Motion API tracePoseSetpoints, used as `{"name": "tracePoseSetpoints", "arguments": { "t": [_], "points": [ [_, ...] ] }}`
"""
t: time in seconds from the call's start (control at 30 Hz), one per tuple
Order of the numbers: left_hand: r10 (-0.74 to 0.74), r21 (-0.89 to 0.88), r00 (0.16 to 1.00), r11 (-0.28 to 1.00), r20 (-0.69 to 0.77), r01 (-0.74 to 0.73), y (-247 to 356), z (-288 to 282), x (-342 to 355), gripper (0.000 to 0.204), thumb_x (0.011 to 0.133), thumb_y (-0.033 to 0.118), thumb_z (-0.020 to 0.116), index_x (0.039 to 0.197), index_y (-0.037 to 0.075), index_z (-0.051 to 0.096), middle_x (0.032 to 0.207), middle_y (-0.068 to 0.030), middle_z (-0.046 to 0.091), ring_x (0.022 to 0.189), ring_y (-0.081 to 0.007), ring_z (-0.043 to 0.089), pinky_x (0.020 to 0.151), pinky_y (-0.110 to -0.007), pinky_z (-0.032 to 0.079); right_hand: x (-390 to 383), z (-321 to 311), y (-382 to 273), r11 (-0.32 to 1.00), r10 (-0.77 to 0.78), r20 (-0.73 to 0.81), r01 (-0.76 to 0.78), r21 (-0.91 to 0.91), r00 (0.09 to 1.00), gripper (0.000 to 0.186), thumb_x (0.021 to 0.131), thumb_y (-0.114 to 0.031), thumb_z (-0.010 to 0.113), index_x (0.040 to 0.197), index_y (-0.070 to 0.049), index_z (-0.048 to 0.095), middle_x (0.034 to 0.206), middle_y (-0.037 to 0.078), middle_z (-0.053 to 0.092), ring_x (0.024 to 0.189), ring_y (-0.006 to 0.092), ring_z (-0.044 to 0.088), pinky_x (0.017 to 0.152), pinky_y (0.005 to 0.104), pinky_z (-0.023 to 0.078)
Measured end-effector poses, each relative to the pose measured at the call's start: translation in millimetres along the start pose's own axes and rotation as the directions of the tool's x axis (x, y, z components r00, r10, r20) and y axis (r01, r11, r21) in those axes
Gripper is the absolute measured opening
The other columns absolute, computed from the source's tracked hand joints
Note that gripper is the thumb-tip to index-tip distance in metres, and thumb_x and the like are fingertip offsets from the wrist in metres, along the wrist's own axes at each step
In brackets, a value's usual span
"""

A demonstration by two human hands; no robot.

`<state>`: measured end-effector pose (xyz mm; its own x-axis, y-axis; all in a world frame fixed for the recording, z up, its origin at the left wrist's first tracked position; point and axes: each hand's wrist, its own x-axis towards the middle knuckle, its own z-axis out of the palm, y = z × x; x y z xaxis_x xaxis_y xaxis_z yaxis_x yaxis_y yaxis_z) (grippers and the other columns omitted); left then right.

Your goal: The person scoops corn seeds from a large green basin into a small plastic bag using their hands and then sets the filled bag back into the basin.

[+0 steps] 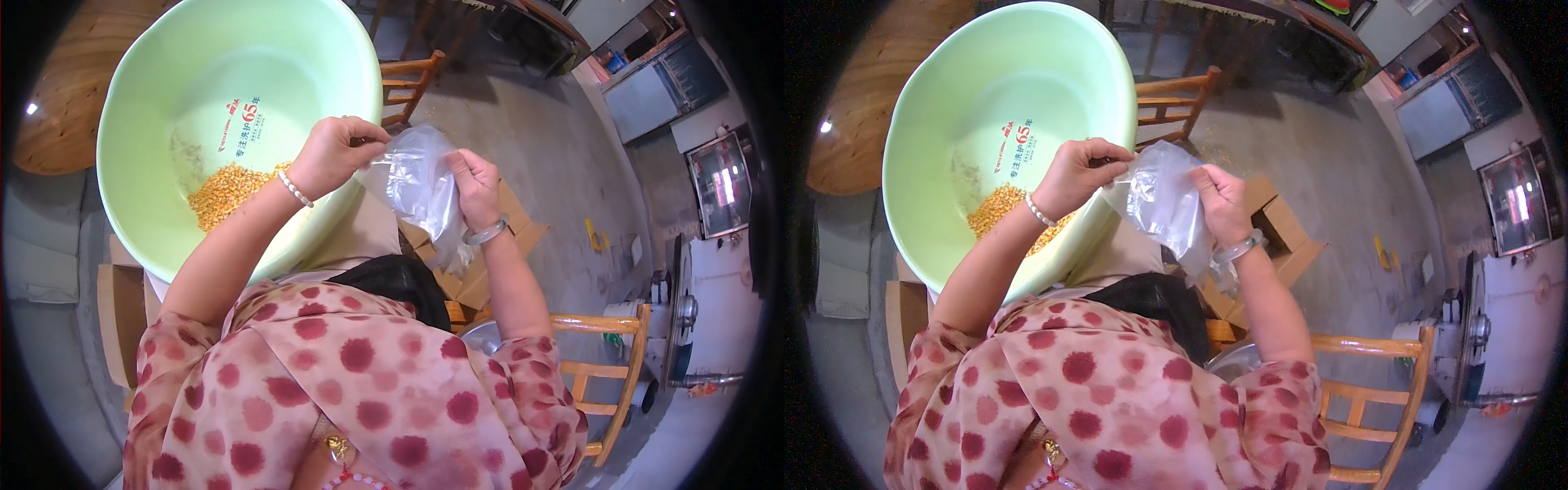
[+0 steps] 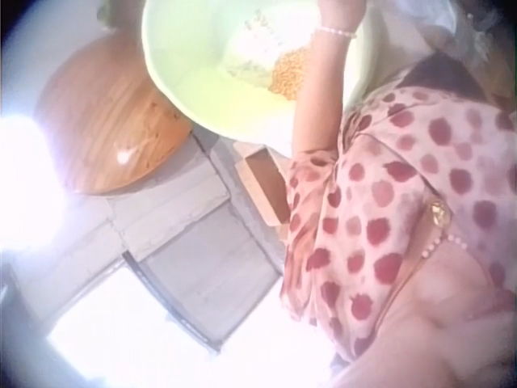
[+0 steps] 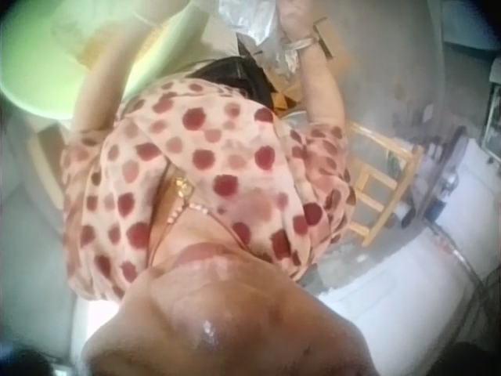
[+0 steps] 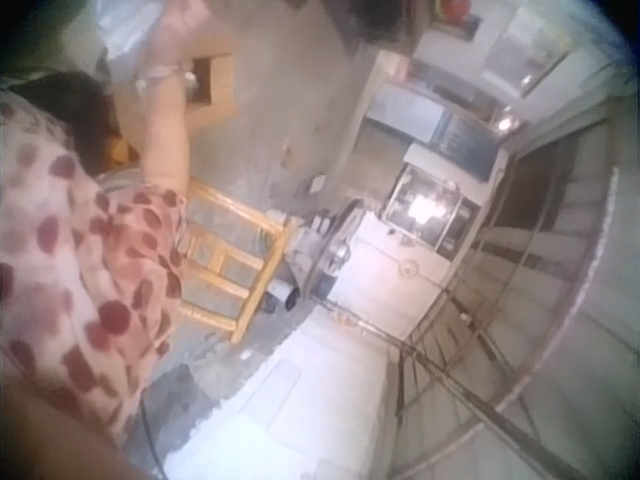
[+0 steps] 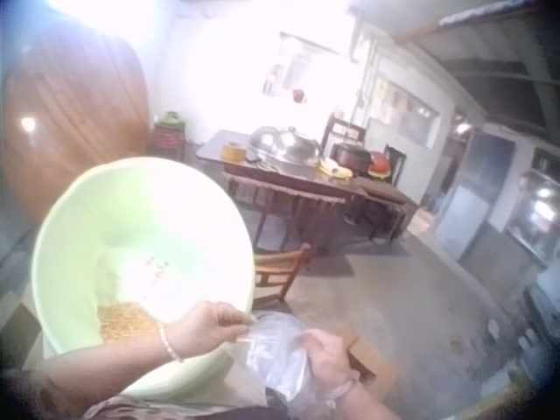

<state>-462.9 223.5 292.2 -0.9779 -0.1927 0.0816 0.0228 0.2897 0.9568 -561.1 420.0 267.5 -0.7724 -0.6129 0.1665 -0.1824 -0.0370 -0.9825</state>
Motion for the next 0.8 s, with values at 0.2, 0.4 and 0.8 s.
{"name": "tracePoseSetpoints", "arguments": {
  "t": [0.2,0.4,0.8],
  "points": [
    [0.23,0.277,0.966,0.942,-0.118,-0.19,10,20,-5,0.022,0.076,0.004,0.057,0.097,-0.001,0.056,0.087,-0.0056,0.057,0.07,-0.0089,0.054,0.062,-0.021,0.045,-11,-11,-10,0.996,-0.007,-0.076,0.001,-0.09,0.997,0.022,0.085,-0.019,0.05,0.082,0.001,0.059,0.065,-0.003,0.053,0.061,0.003,0.045,0.054,0.0178,0.037],
    [0.039,-0.11,0.972,0.994,0.232,-0.014,-19,31,-15,0.023,0.075,0.004,0.056,0.097,-0.002,0.055,0.086,-0.0037,0.058,0.074,-0.0065,0.051,0.065,-0.021,0.043,-31,18,9,0.996,-0.023,0.019,0.024,-0.08,1.0,0.024,0.086,-0.021,0.048,0.084,0.0,0.059,0.068,-0.003,0.054,0.063,0.0039,0.045,0.057,0.0193,0.038],
    [-0.034,-0.041,0.976,0.999,-0.213,0.026,-17,-26,-32,0.014,0.082,0.009,0.052,0.088,0.0,0.06,0.073,0.001,0.057,0.062,-0.0064,0.048,0.056,-0.021,0.041,-31,-122,88,0.934,0.112,-0.428,-0.242,-0.264,0.897,0.024,0.083,-0.02,0.05,0.069,-0.001,0.054,0.059,-0.004,0.046,0.056,0.0038,0.039,0.048,0.0213,0.034]
  ]
}}
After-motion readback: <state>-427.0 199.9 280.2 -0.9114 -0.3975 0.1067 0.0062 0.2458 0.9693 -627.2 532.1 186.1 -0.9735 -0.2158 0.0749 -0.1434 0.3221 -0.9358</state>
